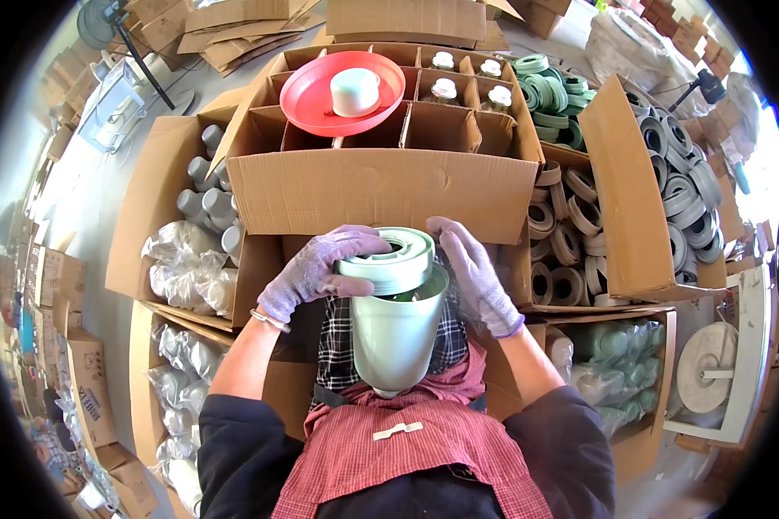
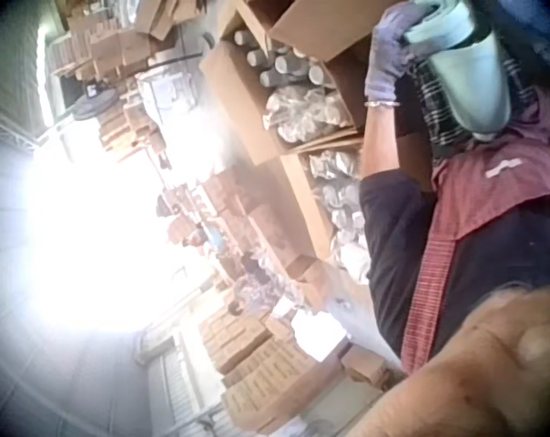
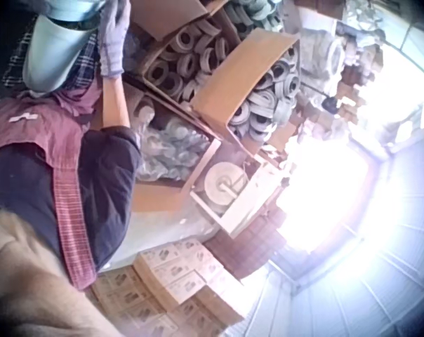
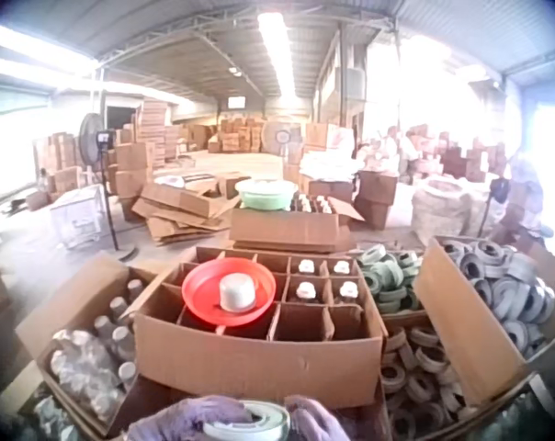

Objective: The person assembles white and green kettles by inserting internal components, screwing on lids, and placing them into plastic bags. They handle various kettle parts and lids while sitting on the floor surrounded by cardboard boxes.

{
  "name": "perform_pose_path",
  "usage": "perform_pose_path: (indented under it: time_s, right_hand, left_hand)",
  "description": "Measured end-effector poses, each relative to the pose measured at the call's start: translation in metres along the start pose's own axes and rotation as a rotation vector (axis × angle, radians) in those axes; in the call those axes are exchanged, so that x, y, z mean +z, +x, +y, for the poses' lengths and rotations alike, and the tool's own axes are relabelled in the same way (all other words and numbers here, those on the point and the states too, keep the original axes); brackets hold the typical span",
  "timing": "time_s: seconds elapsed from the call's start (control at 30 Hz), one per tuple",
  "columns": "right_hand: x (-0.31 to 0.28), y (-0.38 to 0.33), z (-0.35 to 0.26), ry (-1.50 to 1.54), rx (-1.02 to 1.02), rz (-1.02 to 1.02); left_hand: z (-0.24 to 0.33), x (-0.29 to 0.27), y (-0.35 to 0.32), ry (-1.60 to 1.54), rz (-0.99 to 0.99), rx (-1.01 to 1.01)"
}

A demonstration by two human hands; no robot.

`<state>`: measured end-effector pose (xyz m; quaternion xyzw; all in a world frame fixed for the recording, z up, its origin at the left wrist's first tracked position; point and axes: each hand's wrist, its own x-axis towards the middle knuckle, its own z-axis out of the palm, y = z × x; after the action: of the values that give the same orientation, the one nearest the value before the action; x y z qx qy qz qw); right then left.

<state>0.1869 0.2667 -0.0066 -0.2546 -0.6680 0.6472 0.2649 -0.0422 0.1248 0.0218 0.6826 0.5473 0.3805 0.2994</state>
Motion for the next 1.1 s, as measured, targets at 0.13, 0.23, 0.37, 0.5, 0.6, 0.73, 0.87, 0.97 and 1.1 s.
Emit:
perform_pose_path:
  time_s: [0.13, 0.23, 0.37, 0.5, 0.6, 0.73, 0.87, 0.97, 1.1]
  right_hand:
    - [0.012, -0.005, 0.009, 0.073, 0.011, -0.002]
    - [0.015, -0.013, 0.017, -0.092, -0.09, 0.03]
    - [0.023, -0.013, 0.044, -0.159, -0.259, -0.07]
    - [0.024, -0.009, 0.043, -0.06, -0.211, -0.147]
    - [0.017, -0.028, 0.003, -0.373, -0.42, -0.079]
    - [0.024, -0.069, -0.063, -0.801, -0.581, -0.39]
    - [-0.001, -0.057, -0.084, -0.806, -0.435, -0.467]
    - [-0.017, -0.05, -0.057, -0.88, -0.103, -0.336]
    - [-0.072, -0.049, -0.023, -0.963, 0.586, -0.523]
  left_hand:
    - [0.001, 0.005, 0.016, -0.066, -0.094, 0.064]
    - [-0.004, 0.011, 0.017, -0.074, -0.132, 0.103]
    - [0.004, 0.026, -0.013, 0.169, -0.047, 0.114]
    - [0.028, 0.043, -0.029, 0.146, 0.098, -0.008]
    - [0.003, 0.036, -0.015, -0.232, 0.198, -0.071]
    - [-0.072, 0.092, 0.011, -0.176, 0.302, -0.135]
    - [-0.095, 0.141, -0.022, -0.099, 0.358, -0.209]
    - [-0.083, 0.159, -0.067, -0.426, 0.192, -0.58]
    - [-0.037, 0.141, -0.078, -1.116, 0.153, -0.981]
